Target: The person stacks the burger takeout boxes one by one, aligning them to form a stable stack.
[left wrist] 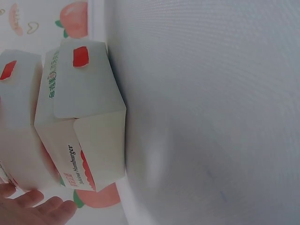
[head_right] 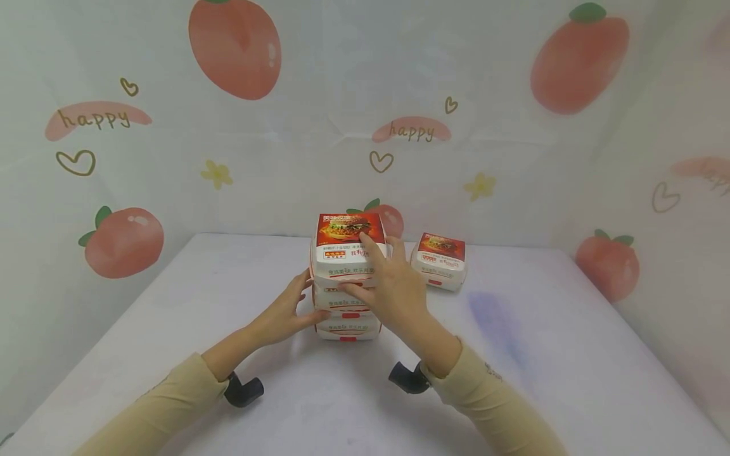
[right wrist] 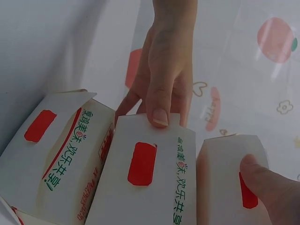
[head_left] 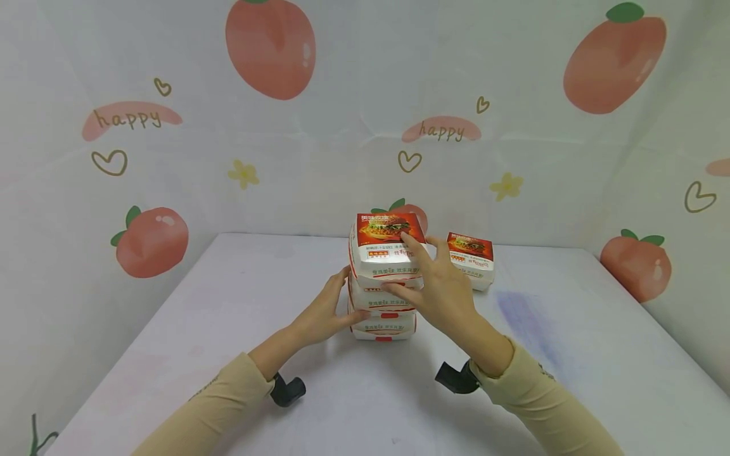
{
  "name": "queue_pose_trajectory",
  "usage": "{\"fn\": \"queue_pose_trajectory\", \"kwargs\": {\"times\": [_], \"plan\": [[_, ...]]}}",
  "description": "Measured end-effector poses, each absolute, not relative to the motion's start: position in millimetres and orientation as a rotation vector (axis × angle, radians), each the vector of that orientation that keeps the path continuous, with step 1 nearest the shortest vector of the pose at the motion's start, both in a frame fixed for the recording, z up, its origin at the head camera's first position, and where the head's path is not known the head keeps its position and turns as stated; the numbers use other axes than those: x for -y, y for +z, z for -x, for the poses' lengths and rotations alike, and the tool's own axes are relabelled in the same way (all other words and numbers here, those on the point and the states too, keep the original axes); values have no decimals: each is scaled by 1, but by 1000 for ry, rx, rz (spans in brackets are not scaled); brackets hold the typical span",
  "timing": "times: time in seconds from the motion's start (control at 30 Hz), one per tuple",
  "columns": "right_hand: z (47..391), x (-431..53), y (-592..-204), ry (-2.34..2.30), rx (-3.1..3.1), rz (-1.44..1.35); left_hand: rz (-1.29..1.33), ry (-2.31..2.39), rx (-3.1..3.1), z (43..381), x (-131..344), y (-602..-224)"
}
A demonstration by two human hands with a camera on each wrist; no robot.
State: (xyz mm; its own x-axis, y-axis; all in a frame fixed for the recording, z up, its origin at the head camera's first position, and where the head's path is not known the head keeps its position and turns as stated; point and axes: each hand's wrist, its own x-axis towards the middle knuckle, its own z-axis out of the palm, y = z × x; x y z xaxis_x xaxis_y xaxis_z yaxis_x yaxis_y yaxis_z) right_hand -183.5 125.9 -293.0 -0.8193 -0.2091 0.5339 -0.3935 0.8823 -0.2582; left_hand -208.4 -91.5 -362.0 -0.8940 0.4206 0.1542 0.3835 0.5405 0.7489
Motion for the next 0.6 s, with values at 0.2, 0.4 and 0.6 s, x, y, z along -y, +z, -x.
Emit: {"fn": "queue_pose_trajectory", "kwargs": {"times": [0.2,0.4,0.6], "plan": [[182,-126,-292,480,2553,-434,-714,1313,-2715,207,91,-360],[182,-126,-291,470,2566,-434,-714,1306,-2723,206,90,-359],[182,-127,-291,442,2561,-438,-714,1308,-2721,206,91,-359]]}}
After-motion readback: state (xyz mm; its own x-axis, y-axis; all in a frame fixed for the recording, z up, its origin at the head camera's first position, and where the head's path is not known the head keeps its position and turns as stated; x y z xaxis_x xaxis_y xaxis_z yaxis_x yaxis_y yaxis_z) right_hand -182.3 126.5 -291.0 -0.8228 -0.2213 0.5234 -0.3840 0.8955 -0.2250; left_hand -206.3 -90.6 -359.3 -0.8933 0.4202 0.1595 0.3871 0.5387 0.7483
